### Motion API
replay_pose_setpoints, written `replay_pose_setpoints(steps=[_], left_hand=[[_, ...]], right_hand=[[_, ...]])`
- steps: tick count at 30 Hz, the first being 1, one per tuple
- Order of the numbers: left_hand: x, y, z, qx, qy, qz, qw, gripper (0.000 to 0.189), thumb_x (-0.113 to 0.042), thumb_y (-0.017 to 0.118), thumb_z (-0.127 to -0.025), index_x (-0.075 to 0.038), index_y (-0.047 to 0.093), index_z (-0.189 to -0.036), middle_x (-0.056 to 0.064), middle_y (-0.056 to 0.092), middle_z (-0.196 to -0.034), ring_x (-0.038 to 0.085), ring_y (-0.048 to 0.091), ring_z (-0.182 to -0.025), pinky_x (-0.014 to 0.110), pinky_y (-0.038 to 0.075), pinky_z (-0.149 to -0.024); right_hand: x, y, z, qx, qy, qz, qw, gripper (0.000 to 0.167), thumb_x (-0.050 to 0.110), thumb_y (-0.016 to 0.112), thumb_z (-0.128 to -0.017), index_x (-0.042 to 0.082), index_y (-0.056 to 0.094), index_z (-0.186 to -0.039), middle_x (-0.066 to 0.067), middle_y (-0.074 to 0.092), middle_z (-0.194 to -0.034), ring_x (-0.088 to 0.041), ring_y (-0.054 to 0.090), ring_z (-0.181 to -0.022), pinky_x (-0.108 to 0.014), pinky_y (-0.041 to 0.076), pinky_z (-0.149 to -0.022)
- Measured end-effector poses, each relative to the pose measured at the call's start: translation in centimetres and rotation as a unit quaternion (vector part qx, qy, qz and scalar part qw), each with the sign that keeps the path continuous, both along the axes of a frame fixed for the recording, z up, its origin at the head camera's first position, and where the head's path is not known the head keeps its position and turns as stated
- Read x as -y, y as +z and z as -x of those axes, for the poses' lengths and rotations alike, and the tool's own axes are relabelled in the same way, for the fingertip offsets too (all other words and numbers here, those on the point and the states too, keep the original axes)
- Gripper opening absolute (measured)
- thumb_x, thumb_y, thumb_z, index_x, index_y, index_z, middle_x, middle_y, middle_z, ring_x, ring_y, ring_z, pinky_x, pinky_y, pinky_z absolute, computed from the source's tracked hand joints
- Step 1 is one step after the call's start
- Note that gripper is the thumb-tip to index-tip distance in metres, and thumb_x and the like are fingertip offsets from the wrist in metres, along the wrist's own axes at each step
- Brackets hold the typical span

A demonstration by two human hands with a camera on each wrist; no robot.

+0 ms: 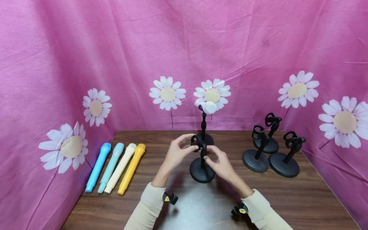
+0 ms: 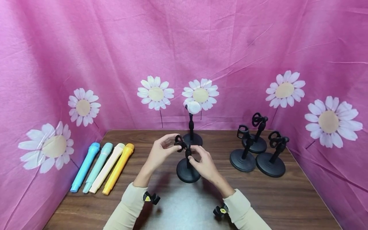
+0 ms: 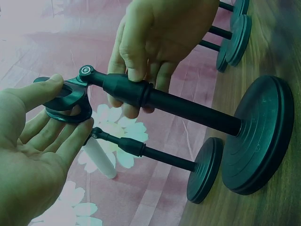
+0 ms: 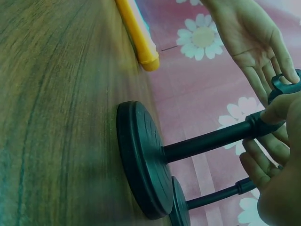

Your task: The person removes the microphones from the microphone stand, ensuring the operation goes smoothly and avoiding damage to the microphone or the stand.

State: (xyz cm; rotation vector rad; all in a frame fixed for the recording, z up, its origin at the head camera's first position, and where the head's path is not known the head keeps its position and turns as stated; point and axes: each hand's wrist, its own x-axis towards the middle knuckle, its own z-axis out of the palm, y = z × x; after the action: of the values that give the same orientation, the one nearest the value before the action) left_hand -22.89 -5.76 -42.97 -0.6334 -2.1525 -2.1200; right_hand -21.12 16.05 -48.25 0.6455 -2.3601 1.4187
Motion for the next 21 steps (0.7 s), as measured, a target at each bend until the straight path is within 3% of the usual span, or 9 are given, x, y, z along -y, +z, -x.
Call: replay_pose_setpoints(steps=[6, 9, 15, 21], left_hand=[[0.02, 0.00, 0.01, -0.005, 0.000, 0.004, 1.0000, 0.044, -0.004, 0.081, -0.093, -0.003, 0.069, -0.136, 0.017, 0.075, -0.123, 0.012, 0.071, -0.115, 0.029, 0.060, -0.101], [0.01, 0.02, 0.06, -0.004, -0.001, 0.002, 1.0000, 0.044, -0.003, 0.081, -0.094, -0.002, 0.069, -0.136, 0.018, 0.075, -0.123, 0.012, 0.070, -0.116, 0.029, 0.060, -0.101], [0.08, 0.11, -0.02, 0.004, 0.002, 0.003, 1.0000, 0.042, -0.006, 0.082, -0.093, -0.010, 0.072, -0.134, 0.015, 0.075, -0.123, 0.013, 0.071, -0.116, 0.029, 0.060, -0.100], [0.08, -0.04, -0.14, 0.006, -0.001, -0.001, 1.0000, 0.042, -0.006, 0.081, -0.094, -0.008, 0.071, -0.134, 0.016, 0.075, -0.123, 0.014, 0.072, -0.116, 0.029, 0.061, -0.098]], right_hand=[[0.15, 0.10, 0.19, 0.025, -0.038, -0.001, 0.9990, 0.036, 0.014, 0.088, -0.089, 0.012, 0.066, -0.118, -0.002, 0.075, -0.106, -0.017, 0.070, -0.101, -0.033, 0.057, -0.090], [0.08, 0.30, 0.27, 0.036, -0.034, -0.011, 0.9987, 0.040, 0.019, 0.087, -0.090, 0.014, 0.065, -0.123, -0.003, 0.074, -0.111, -0.019, 0.070, -0.105, -0.036, 0.058, -0.092], [-0.30, 0.63, 0.05, 0.023, 0.014, -0.018, 0.9995, 0.040, 0.006, 0.075, -0.098, 0.014, 0.069, -0.137, -0.006, 0.076, -0.125, -0.024, 0.070, -0.118, -0.050, 0.054, -0.104], [-0.52, 0.64, -0.03, 0.008, 0.008, -0.020, 0.9997, 0.033, 0.007, 0.077, -0.098, 0.014, 0.074, -0.129, -0.002, 0.076, -0.116, -0.020, 0.071, -0.112, -0.039, 0.056, -0.099]])
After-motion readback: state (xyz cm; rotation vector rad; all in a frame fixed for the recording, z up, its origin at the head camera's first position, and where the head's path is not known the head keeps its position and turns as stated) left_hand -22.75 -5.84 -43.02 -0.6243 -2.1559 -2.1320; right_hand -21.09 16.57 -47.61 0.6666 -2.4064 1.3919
